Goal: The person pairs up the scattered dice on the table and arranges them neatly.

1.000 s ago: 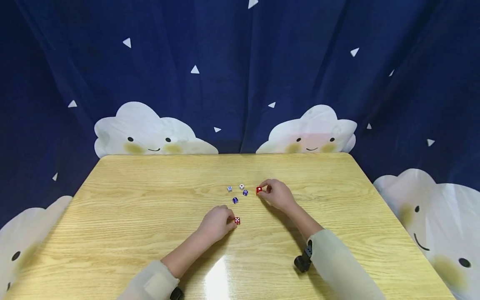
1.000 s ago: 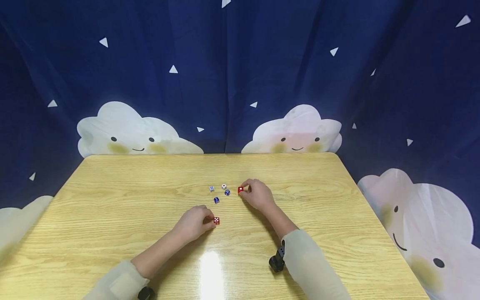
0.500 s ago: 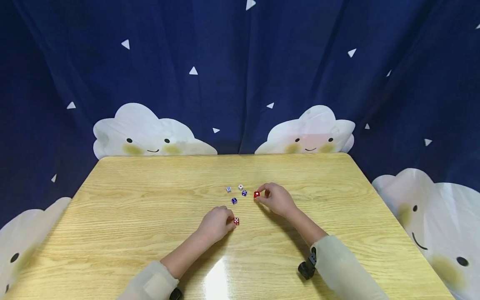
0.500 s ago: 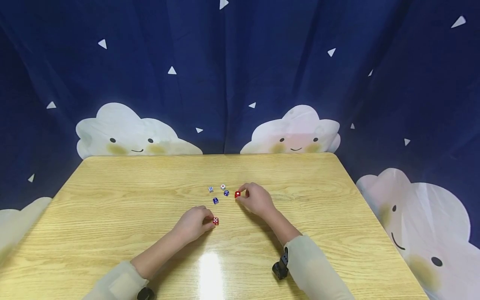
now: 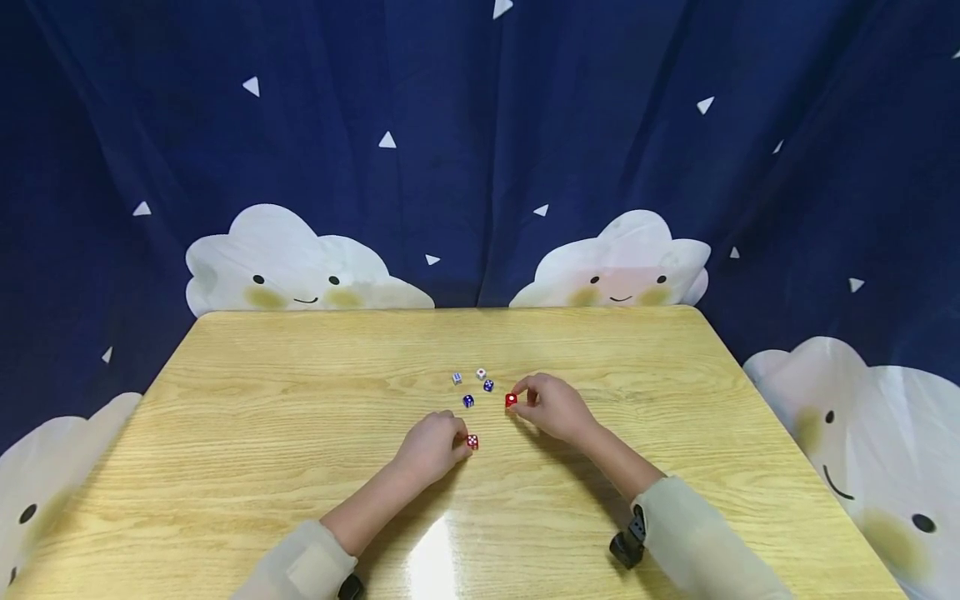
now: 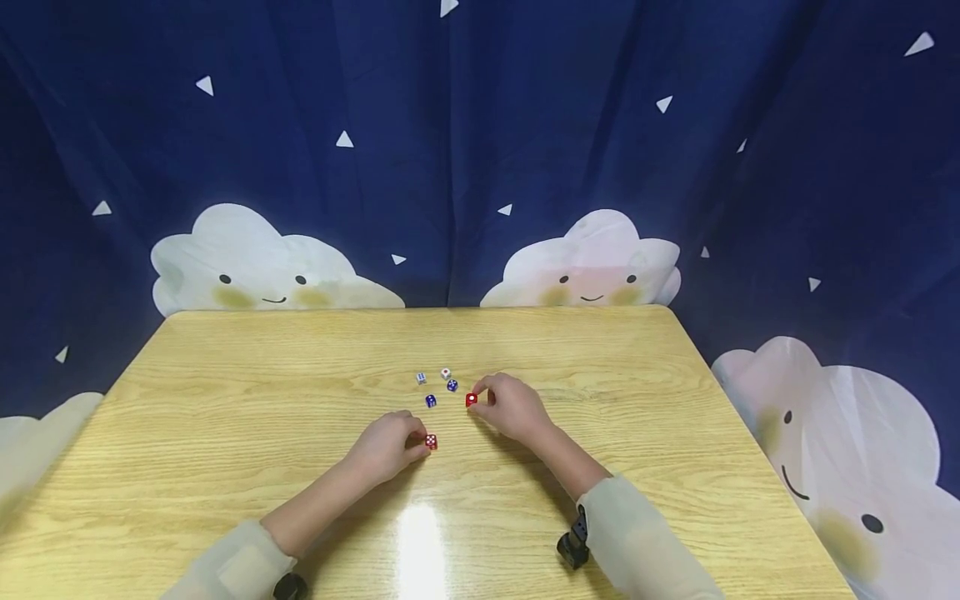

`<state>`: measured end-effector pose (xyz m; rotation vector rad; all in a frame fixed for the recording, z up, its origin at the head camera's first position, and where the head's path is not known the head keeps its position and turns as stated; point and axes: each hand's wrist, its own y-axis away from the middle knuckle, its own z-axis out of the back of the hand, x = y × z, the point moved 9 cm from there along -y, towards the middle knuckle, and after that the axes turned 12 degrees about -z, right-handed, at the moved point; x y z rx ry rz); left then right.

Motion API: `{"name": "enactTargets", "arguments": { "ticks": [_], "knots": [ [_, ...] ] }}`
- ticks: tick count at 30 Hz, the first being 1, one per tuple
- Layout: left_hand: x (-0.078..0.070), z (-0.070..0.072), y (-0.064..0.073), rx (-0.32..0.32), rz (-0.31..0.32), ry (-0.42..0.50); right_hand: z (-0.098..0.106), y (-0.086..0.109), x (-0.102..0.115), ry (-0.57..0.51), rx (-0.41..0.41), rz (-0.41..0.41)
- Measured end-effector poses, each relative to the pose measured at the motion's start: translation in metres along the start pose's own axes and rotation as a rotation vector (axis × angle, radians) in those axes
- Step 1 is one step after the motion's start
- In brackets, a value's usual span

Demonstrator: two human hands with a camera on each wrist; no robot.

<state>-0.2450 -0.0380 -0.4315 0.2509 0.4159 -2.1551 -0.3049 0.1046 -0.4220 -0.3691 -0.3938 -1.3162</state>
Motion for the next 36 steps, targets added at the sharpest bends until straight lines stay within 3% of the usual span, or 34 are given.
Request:
{"name": "enactTargets", "arguments": {
  "ticks": [16,22,36],
  "knots": [
    [0.000,0.002,-0.002,0.001,-0.004,-0.010,-0.010,0.020,0.006,0.026,0.054,0.052],
    [0.000,0.001,-0.002,0.006,0.002,-0.004,-0.013,0.027,0.015,0.027,0.065,0.111],
    [0.000,0.000,-0.001,0.004,0.007,-0.002,-0.025,0.034,0.028,0.013,0.109,0.166]
  ]
}}
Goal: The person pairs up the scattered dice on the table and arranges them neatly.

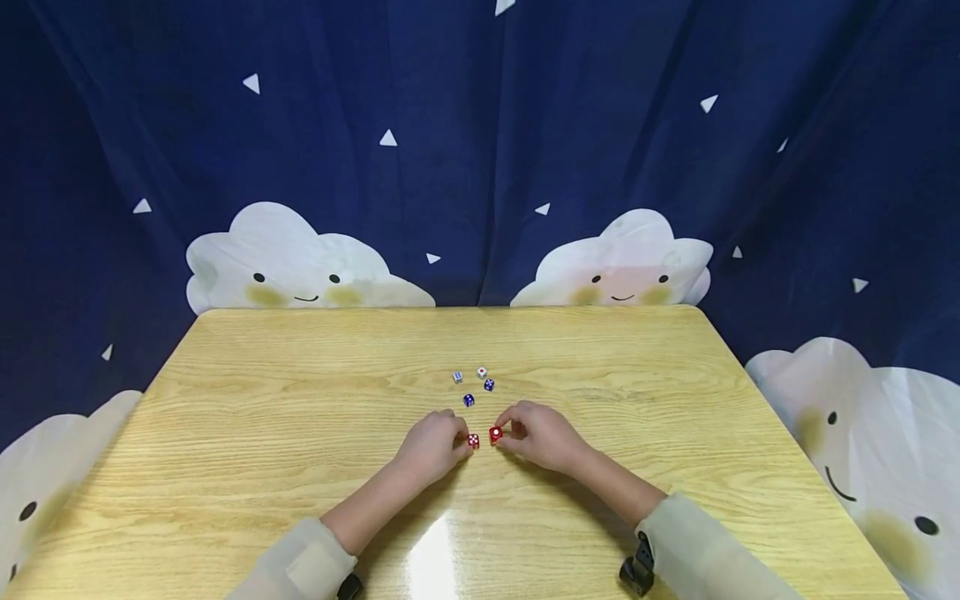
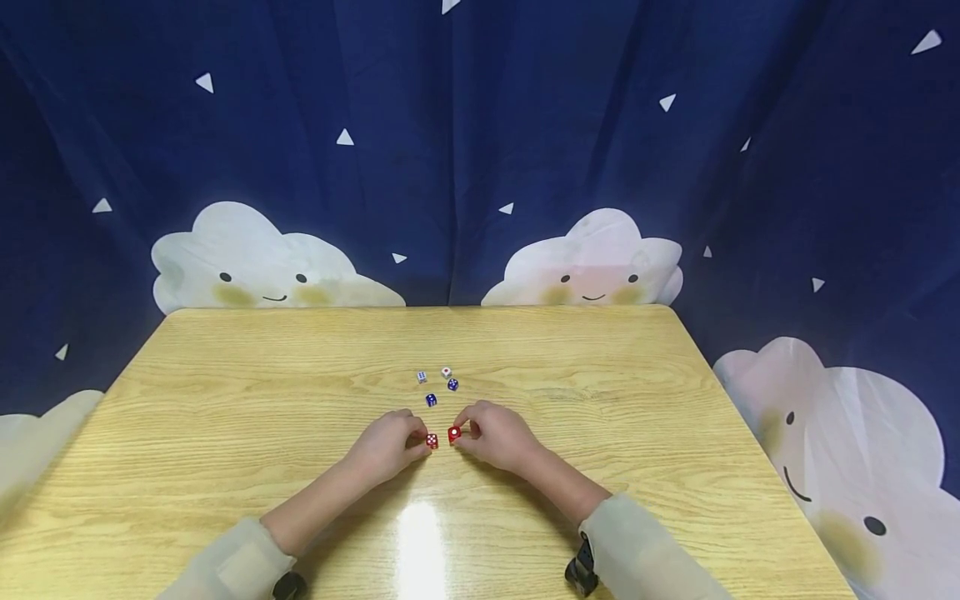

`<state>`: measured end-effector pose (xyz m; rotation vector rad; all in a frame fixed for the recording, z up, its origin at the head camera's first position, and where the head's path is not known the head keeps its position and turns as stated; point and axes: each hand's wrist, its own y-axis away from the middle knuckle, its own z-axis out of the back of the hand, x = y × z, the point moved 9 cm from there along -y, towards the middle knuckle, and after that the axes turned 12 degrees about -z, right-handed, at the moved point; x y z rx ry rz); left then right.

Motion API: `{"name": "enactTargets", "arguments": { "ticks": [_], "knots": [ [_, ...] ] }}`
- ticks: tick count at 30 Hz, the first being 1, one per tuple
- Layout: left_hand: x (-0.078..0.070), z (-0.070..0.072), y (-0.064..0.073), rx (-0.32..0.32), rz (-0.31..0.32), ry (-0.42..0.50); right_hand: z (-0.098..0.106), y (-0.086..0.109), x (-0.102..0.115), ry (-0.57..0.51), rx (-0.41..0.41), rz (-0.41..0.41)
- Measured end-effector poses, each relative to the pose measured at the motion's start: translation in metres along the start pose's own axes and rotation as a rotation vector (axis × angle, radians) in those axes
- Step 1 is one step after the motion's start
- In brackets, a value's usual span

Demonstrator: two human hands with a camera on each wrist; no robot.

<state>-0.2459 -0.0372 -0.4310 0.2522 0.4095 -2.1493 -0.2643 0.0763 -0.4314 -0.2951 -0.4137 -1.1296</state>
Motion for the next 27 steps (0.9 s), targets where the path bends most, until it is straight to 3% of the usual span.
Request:
{"name": "enactTargets", "arguments": {
  "ticks": [27],
  "knots": [
    [-0.002,-0.001,-0.002,0.002,-0.014,-0.023,-0.014,-0.001,0.005,-0.038,0.002,-0.002]
  ]
}}
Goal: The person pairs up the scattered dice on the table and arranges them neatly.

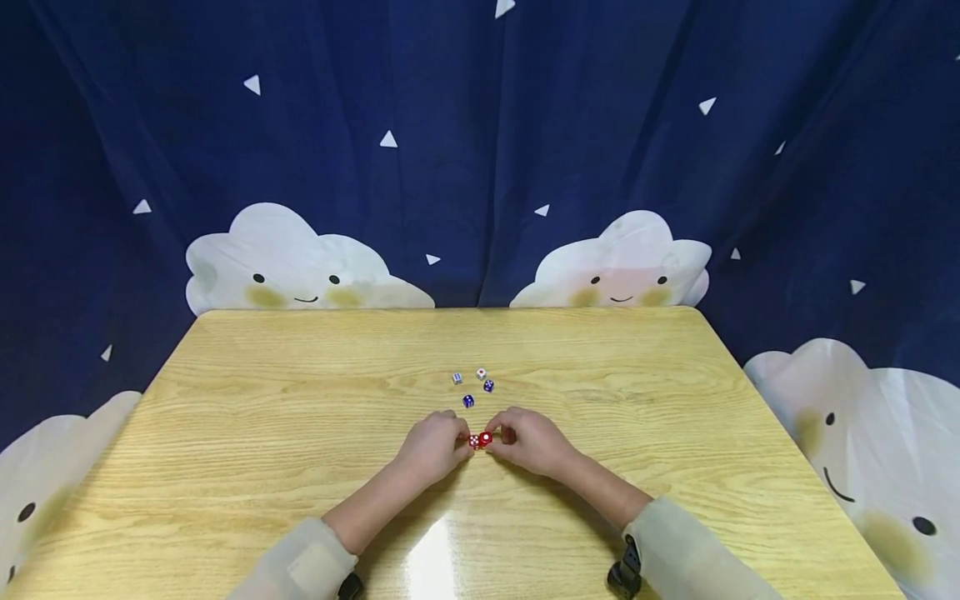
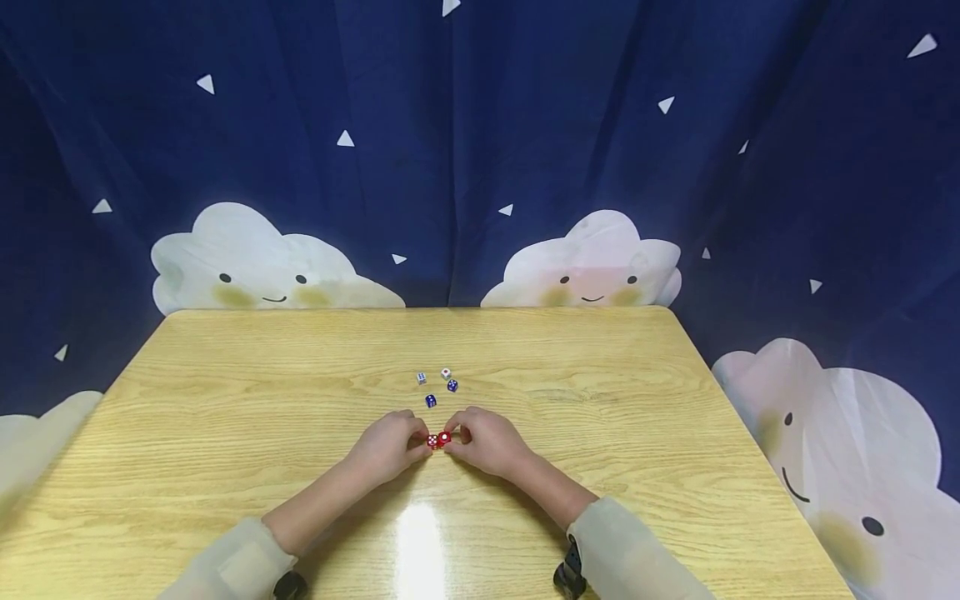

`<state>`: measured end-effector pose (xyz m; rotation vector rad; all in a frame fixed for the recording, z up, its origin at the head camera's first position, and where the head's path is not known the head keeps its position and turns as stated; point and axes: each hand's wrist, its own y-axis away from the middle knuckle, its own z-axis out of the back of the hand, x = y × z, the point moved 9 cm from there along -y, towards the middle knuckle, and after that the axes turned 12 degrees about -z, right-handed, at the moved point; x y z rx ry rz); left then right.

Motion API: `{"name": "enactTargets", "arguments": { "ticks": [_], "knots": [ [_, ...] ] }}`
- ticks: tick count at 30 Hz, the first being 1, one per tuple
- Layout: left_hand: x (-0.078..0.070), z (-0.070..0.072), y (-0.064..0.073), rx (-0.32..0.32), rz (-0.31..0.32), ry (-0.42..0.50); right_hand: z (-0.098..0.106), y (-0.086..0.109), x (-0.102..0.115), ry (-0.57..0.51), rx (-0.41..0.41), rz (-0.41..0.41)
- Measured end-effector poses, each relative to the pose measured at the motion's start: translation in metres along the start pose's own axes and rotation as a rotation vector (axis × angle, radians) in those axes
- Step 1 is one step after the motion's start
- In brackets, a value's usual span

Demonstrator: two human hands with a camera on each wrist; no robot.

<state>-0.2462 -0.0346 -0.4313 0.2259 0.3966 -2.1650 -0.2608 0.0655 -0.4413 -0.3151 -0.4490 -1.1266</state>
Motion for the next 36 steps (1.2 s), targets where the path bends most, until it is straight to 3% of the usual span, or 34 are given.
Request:
{"name": "enactTargets", "arguments": {
  "ticks": [11,20,29,36],
  "knots": [
    [0.009,0.005,0.001,0.032,0.046,0.112,-0.003,0.000,-0.002,-0.003,0.011,0.006],
    [0.028,0.017,-0.008,-0.016,0.108,0.111,-0.003,0.000,-0.002,-0.017,0.010,0.004],
    [0.045,0.011,-0.022,-0.017,0.205,0.118,-0.004,0.000,-0.003,-0.020,-0.002,0.013],
    [0.051,0.007,-0.031,-0.018,0.227,0.119,-0.002,0.001,-0.001,-0.031,-0.013,0.010]
  ]
}}
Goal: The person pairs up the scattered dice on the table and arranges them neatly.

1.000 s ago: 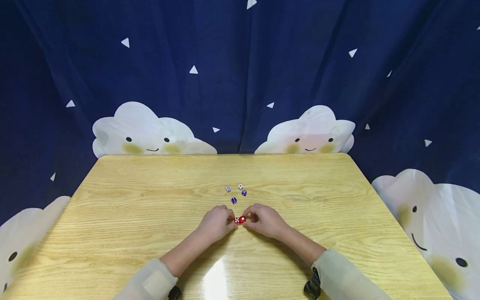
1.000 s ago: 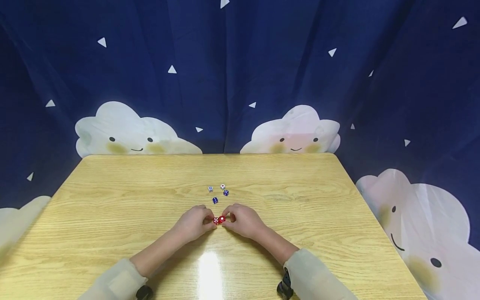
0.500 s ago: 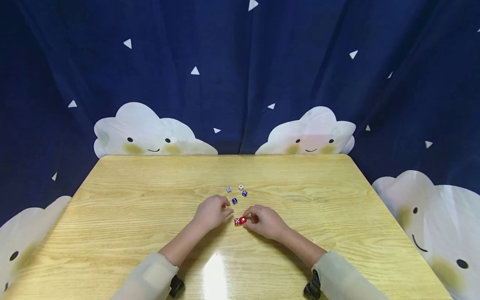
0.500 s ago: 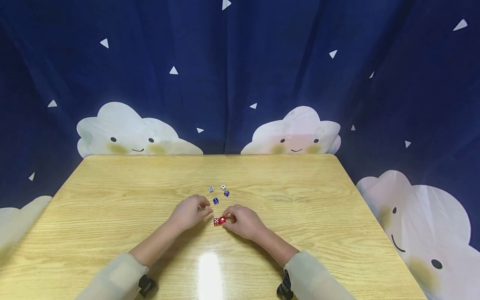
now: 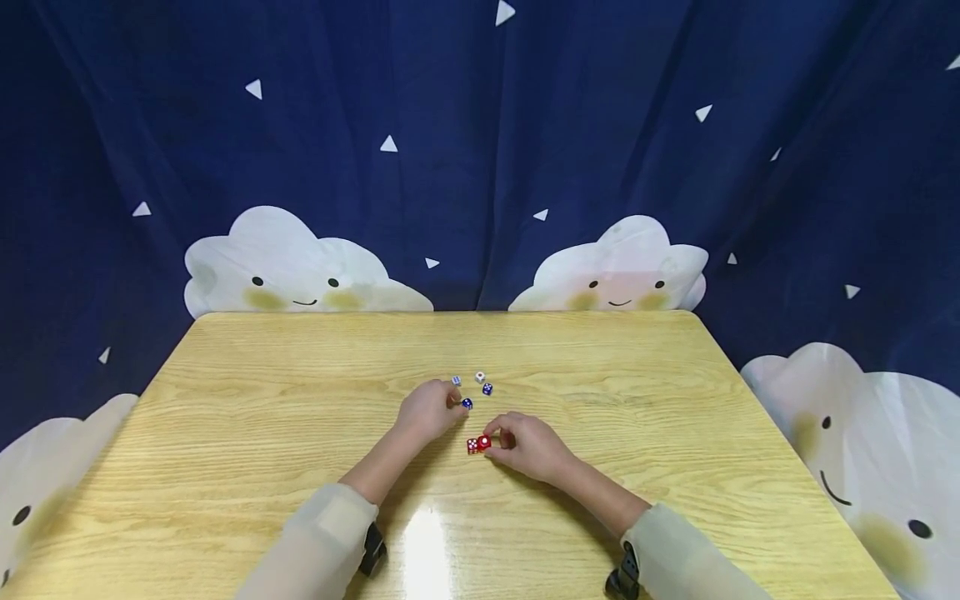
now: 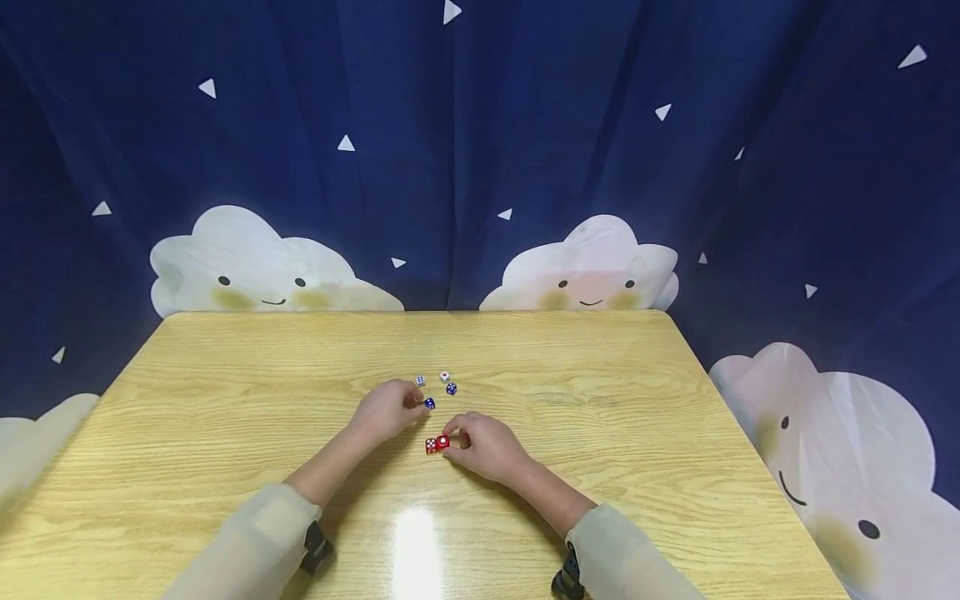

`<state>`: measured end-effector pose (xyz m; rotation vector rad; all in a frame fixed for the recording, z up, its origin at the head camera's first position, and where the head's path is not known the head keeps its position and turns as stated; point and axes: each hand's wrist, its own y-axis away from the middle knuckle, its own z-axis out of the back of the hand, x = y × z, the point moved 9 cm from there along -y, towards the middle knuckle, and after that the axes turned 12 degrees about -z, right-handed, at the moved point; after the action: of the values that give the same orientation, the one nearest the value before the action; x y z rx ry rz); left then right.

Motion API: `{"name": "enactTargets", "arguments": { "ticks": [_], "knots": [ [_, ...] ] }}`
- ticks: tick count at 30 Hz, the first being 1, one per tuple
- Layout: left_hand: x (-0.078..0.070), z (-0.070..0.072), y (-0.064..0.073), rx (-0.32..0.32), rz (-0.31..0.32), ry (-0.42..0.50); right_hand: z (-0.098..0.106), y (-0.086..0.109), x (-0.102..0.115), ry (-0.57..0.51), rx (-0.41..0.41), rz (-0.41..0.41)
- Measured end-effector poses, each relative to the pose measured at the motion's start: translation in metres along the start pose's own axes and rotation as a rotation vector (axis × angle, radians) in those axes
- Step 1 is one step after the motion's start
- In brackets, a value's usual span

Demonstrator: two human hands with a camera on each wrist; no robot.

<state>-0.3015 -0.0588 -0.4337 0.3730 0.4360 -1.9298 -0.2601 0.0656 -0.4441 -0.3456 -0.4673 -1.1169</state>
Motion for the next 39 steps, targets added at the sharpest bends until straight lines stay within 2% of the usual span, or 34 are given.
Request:
{"name": "enactTargets", "arguments": {
  "ticks": [15,25,34,39],
  "knots": [
    [0.005,-0.006,-0.005,-0.014,0.005,0.015,-0.002,0.001,-0.001,-0.006,0.008,-0.004],
    [0.009,-0.004,0.004,-0.021,0.004,0.066,-0.001,0.003,-0.001,0.009,0.003,-0.012],
    [0.007,-0.006,0.011,0.005,-0.025,0.075,-0.001,0.003,-0.001,0.023,0.004,-0.008],
    [0.001,-0.008,0.014,0.012,-0.066,0.078,-0.001,0.002,-0.002,0.022,0.002,-0.017]
  ]
}}
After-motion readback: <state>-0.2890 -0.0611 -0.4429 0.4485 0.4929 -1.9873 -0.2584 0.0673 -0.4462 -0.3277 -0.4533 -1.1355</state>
